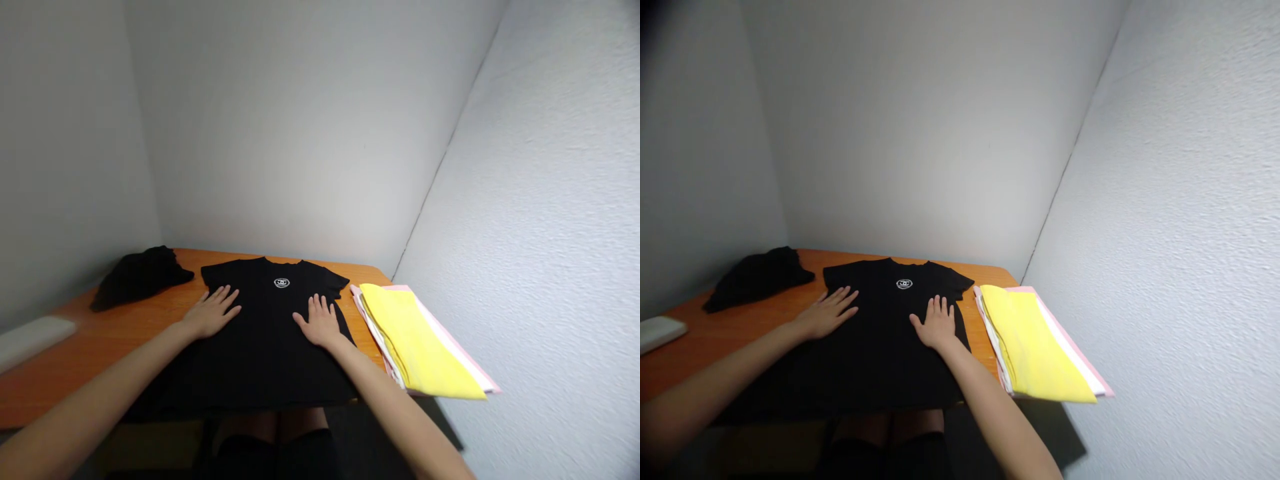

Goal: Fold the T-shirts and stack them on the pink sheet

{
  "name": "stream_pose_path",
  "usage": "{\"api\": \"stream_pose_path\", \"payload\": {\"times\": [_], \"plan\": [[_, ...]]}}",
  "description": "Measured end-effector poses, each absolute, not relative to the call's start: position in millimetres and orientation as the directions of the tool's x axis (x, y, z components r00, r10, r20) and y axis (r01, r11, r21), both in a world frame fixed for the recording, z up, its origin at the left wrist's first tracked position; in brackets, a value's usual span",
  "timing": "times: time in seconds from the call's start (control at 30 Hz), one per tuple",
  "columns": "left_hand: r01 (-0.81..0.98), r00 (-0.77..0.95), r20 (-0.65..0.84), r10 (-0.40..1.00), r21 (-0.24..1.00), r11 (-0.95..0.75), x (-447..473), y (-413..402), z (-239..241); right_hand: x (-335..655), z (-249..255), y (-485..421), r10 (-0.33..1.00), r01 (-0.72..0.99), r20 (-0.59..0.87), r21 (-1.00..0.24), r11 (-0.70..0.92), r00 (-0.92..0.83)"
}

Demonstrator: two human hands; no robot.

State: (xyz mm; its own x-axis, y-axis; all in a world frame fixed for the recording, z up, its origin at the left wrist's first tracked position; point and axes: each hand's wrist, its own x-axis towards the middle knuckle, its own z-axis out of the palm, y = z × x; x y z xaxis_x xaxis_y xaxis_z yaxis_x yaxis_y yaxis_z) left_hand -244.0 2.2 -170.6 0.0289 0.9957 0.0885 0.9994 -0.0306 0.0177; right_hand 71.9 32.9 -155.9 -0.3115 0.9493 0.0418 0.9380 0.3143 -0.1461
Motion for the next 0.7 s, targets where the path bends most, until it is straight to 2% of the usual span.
{"api": "stream_pose_path", "payload": {"times": [0.1,0.23,0.33,0.47,0.53,0.6,0.63,0.67,0.7], "plan": [[0.997,0.072,0.15,0.986,-0.011,-0.071,-240.5,-1.0,-170.0,87.8,-154.2,32.6,0.937,0.93,0.061,-0.111,0.349,-0.344],[0.994,0.061,0.14,0.988,0.076,-0.073,-239.7,-5.1,-167.0,105.2,-164.1,30.0,0.936,0.934,0.061,-0.073,0.351,-0.347],[0.998,0.035,0.192,0.981,0.05,-0.045,-224.0,-8.8,-152.2,104.1,-161.9,37.4,0.942,0.94,0.016,-0.064,0.336,-0.335],[1.0,0.004,0.321,0.947,0.007,-0.007,-144.1,-36.8,-128.4,97.0,-121.2,78.7,0.949,0.955,-0.107,-0.047,0.292,-0.296],[0.987,0.142,0.352,0.925,0.025,-0.161,-80.8,-58.4,-132.9,99.1,-93.3,109.8,0.962,0.964,-0.06,-0.03,0.264,-0.265],[0.949,0.252,0.444,0.86,0.059,-0.309,-15.2,-73.6,-156.0,107.2,-72.3,141.7,0.976,0.976,0.007,-0.016,0.218,-0.218],[0.929,0.302,0.528,0.794,0.024,-0.369,14.3,-76.5,-173.5,113.2,-66.4,156.5,0.982,0.982,0.028,-0.014,0.189,-0.189],[0.921,0.315,0.639,0.702,-0.027,-0.389,40.1,-75.9,-193.2,119.9,-63.8,170.0,0.987,0.987,0.041,-0.013,0.159,-0.158],[0.938,0.26,0.756,0.601,-0.049,-0.344,61.7,-72.1,-213.6,126.7,-64.2,182.1,0.991,0.991,0.045,-0.013,0.131,-0.13]]}}
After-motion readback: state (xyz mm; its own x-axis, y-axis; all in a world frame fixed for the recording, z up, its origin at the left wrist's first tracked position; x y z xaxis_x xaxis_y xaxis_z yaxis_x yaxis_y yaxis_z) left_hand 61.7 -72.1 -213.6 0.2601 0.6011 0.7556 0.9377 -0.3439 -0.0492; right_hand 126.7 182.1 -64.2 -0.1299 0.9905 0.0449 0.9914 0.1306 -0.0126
